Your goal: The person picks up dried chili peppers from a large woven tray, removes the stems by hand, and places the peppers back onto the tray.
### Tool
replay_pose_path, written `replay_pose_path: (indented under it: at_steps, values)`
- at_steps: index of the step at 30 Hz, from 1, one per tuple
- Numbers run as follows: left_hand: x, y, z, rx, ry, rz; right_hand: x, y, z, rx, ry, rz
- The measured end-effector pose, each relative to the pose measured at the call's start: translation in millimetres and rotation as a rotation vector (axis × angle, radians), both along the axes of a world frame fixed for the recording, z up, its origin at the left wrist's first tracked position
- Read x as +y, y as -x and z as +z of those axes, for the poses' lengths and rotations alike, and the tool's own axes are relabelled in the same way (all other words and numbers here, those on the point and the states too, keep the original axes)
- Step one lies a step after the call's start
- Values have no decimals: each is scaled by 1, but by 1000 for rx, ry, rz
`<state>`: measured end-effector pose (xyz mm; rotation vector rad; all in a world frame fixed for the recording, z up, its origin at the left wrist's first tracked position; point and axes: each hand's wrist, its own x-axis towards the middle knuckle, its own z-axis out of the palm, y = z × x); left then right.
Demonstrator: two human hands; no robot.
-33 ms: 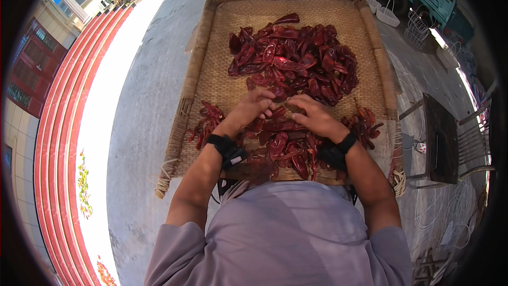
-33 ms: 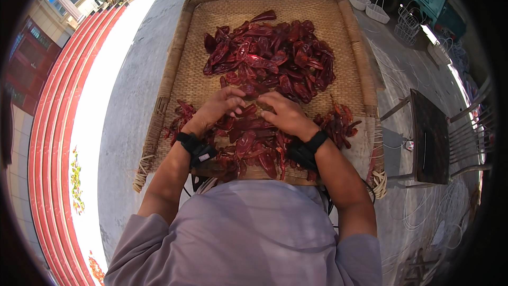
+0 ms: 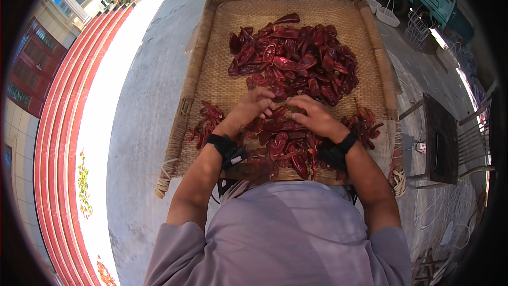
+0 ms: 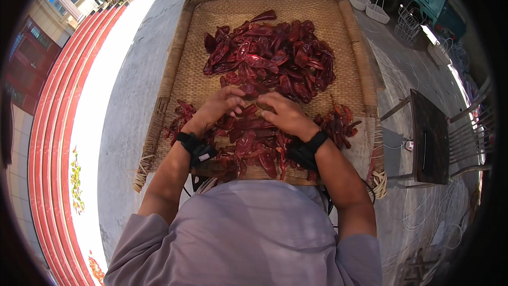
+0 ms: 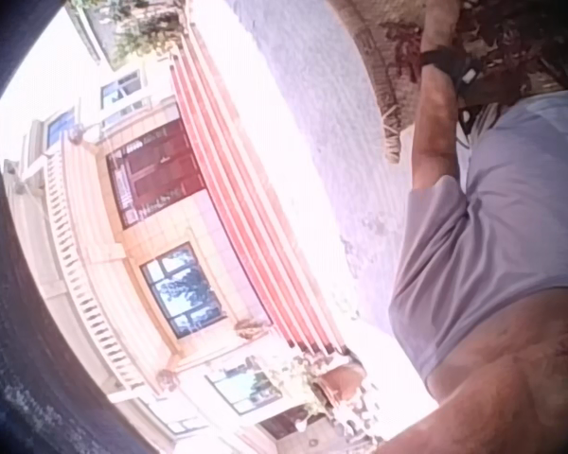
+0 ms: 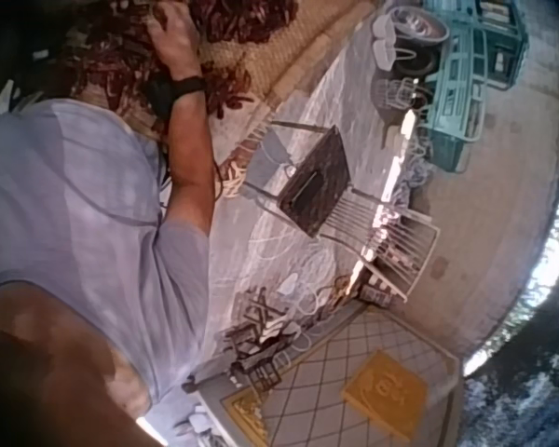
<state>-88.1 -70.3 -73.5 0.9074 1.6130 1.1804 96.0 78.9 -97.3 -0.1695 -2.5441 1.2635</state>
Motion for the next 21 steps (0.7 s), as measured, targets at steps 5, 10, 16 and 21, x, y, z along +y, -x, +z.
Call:
replay_pose_path:
  at_steps: [5, 10, 16, 21]
  values:
    - [0, 1, -2, -47, -20, 20, -1, 0, 6, 20, 16, 42]
    - [-2, 3, -3, -78, -47, 0, -3, -1, 14, -68, 20, 124]
    - [-3, 1, -1, -65, -75, 4, -1, 0, 7, -76, 8, 95]
    - [-3, 4, -4, -74, -51, 12, 0, 1, 5, -69, 26, 74]
